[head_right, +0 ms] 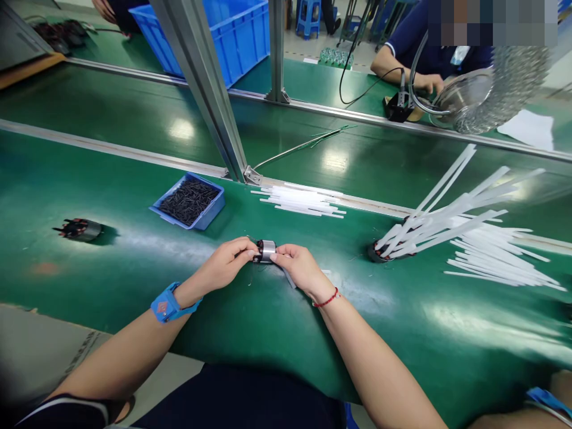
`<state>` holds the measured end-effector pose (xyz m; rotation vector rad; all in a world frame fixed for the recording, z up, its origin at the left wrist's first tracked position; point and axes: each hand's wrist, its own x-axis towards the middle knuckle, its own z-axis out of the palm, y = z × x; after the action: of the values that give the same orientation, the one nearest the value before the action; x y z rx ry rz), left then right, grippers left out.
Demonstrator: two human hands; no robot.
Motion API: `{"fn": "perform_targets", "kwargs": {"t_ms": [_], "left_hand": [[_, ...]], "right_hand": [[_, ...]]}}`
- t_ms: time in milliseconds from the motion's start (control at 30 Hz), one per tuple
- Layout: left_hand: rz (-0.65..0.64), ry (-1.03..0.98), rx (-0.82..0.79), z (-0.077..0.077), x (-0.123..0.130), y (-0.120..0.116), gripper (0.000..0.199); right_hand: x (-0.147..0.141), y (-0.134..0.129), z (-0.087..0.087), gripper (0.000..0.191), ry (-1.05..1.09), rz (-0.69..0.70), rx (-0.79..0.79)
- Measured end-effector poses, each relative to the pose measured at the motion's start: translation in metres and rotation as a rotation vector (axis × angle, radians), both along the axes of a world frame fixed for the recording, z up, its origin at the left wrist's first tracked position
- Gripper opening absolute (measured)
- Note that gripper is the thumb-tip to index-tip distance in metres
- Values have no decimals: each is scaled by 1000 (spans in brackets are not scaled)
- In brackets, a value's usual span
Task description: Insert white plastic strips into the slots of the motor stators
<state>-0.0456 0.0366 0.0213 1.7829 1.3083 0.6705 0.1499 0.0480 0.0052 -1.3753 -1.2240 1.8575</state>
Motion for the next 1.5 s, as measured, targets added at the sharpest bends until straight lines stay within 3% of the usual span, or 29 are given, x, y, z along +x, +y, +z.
{"fn": "perform_targets", "kwargs": {"t_ms": [133,267,500,700,833,900,967,1033,1167,1367,1500], "left_hand": [[-3,-63,8,0,1,-1,23],[24,-120,-115,-7,1,1,18],[88,3,-65,-16,8,-3,14],[72,-24,-78,-14,10,-5,10],[50,-37,-58,-16,8,-3,8],[54,-52,-32,-18,7,-1,6],[61,-80,-6,-20,6,1,5],[38,-86,30,-21,4,2,11],[-26,16,68,-20,0,5,14],[60,21,-17,-20,-3,10,19],[92,20,-57,-19,-2,9,16]], "right_hand": [[2,0,-3,35,-48,-13,50],[0,-2,-7,32,-120,25,157],[-6,-10,-4,21,-376,78,364],[11,-9,7,27,-270,263,325],[24,8,18,32,-332,503,371],[26,24,18,30,-466,446,565],[26,42,13,28,-699,256,812],[23,58,5,28,-962,148,952],[18,78,-6,24,-1222,222,938],[19,85,3,17,-1170,256,864],[27,67,18,11,-1036,302,840]]}}
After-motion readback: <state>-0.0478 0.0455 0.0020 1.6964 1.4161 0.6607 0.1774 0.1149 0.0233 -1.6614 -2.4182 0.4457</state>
